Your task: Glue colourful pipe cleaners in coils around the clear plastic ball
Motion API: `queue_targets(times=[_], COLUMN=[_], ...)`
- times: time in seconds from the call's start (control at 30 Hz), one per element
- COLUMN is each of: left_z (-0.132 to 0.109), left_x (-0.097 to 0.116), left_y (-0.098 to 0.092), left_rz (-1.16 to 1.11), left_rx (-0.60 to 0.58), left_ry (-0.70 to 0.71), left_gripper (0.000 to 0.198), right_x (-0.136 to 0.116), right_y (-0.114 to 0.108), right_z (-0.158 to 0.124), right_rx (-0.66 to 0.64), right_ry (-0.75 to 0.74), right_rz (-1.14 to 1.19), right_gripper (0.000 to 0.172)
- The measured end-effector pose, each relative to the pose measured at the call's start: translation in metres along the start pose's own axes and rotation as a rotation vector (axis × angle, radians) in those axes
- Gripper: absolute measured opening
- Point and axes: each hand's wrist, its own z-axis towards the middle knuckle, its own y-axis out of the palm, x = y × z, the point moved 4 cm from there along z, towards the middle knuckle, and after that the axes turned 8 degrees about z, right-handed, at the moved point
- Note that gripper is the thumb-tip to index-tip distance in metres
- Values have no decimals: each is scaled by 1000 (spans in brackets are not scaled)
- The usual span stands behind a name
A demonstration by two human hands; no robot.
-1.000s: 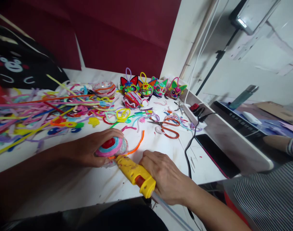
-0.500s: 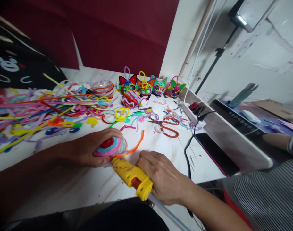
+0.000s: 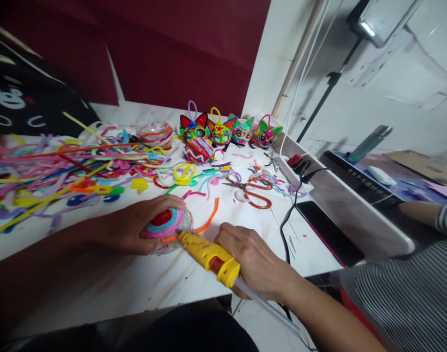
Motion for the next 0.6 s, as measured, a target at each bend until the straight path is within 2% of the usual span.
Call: queue_targets(times=[0.43, 0.6], left_z=[-1, 0], left_x=[-2, -1], left_y=[1, 1], left_rz=[19, 22], left_rx=[-21, -12], left_ry=[-28, -31], left_gripper=[59, 57], right_x=[-1, 2], right_y=[-3, 0], right_z=[-2, -1], right_rx=[27, 24], right_ry=[-8, -20], right_rz=[-17, -29], right_gripper=[4, 9])
